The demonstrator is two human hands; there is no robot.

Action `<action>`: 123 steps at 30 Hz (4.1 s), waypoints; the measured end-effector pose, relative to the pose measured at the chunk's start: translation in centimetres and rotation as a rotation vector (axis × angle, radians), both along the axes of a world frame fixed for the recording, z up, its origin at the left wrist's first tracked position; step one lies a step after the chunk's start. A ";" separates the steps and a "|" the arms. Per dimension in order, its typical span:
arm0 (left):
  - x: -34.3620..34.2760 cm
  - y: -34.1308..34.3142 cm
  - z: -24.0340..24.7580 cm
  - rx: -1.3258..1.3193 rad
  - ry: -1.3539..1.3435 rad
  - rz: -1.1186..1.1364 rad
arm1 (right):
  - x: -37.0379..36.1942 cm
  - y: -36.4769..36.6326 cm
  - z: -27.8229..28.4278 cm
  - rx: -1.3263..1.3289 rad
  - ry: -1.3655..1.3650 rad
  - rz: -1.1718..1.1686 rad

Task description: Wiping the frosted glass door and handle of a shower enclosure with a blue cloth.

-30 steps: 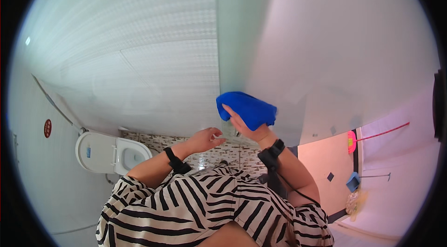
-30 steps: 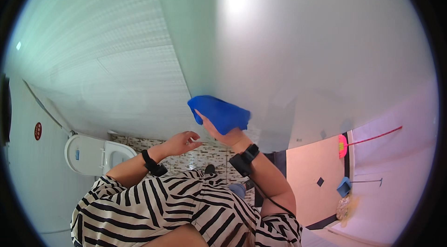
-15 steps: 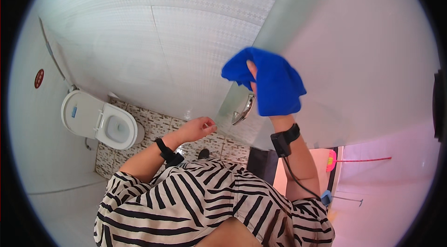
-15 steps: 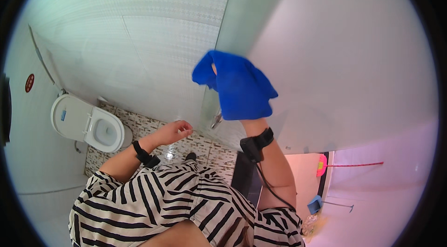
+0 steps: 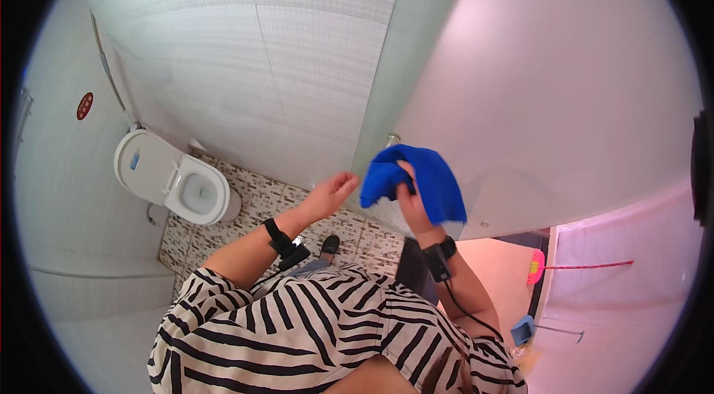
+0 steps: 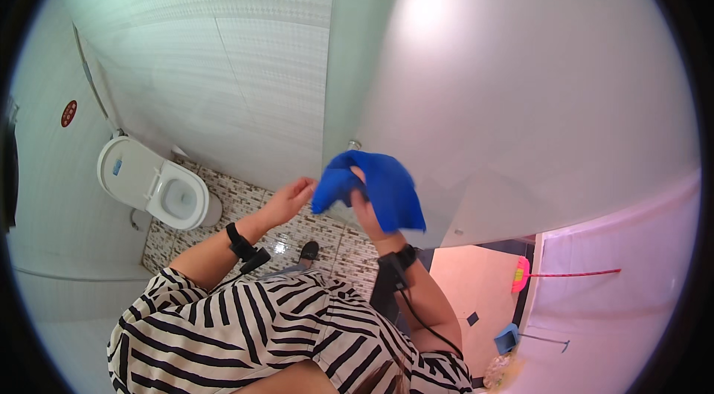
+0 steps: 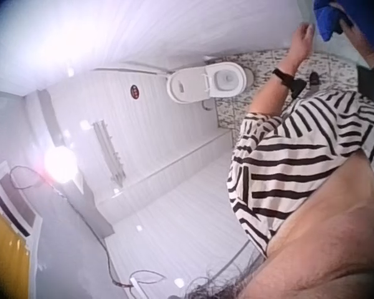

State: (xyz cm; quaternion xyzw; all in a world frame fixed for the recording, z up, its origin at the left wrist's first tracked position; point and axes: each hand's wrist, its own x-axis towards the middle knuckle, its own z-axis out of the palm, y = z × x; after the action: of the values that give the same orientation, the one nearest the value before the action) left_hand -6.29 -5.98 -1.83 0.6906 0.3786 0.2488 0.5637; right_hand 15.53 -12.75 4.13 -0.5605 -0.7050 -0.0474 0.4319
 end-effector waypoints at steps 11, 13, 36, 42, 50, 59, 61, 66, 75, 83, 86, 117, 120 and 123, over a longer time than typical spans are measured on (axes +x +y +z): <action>3.4 7.6 11.1 0.708 -0.131 0.328 | -4.7 7.1 -6.4 -0.218 1.204 -0.212; 4.6 9.1 11.8 0.718 -0.123 0.274 | -4.7 7.4 -5.2 -0.292 1.249 -0.202; 7.0 11.9 10.5 0.435 -0.276 0.009 | -5.0 6.6 -11.3 -0.112 0.498 -0.300; 7.2 12.7 9.7 0.461 -0.270 0.000 | -4.7 6.3 -14.3 -0.259 0.645 -0.238; 6.7 12.7 9.4 0.624 -0.112 0.046 | -5.2 8.7 -6.9 -0.189 1.559 -0.169; 7.3 12.8 8.9 0.560 -0.227 -0.011 | -5.4 6.6 -10.3 -0.160 1.125 -0.013; 7.3 12.9 9.2 0.610 -0.237 -0.013 | -4.7 5.7 -11.7 -0.202 0.989 -0.043; 7.8 13.0 9.3 0.647 -0.208 -0.001 | -3.0 5.9 -19.4 -0.149 0.529 -0.096; 7.3 13.2 9.2 0.688 -0.147 0.012 | -5.2 6.5 -12.1 -0.133 1.209 0.143; 7.9 13.4 10.6 0.672 -0.148 0.011 | -4.6 8.2 -7.5 -0.029 1.087 -0.006; 7.8 13.6 10.8 0.595 -0.146 -0.018 | -4.3 7.7 -10.8 -0.101 1.061 0.047; 7.8 13.8 12.8 0.766 -0.102 -0.004 | -2.8 -2.6 -18.2 -0.263 2.313 -0.269; 7.4 13.5 13.1 0.682 -0.094 -0.029 | -3.9 0.9 -15.6 -0.343 2.462 0.216; 7.5 13.3 13.2 0.611 -0.067 -0.060 | -4.2 5.5 -16.2 -0.322 2.466 0.282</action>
State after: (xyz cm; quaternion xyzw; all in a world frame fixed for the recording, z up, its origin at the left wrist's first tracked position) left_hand 1.24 7.35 11.40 0.8303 0.2470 0.3572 0.3493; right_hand 11.37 -7.26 -12.10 -0.1978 0.1170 0.6417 0.7317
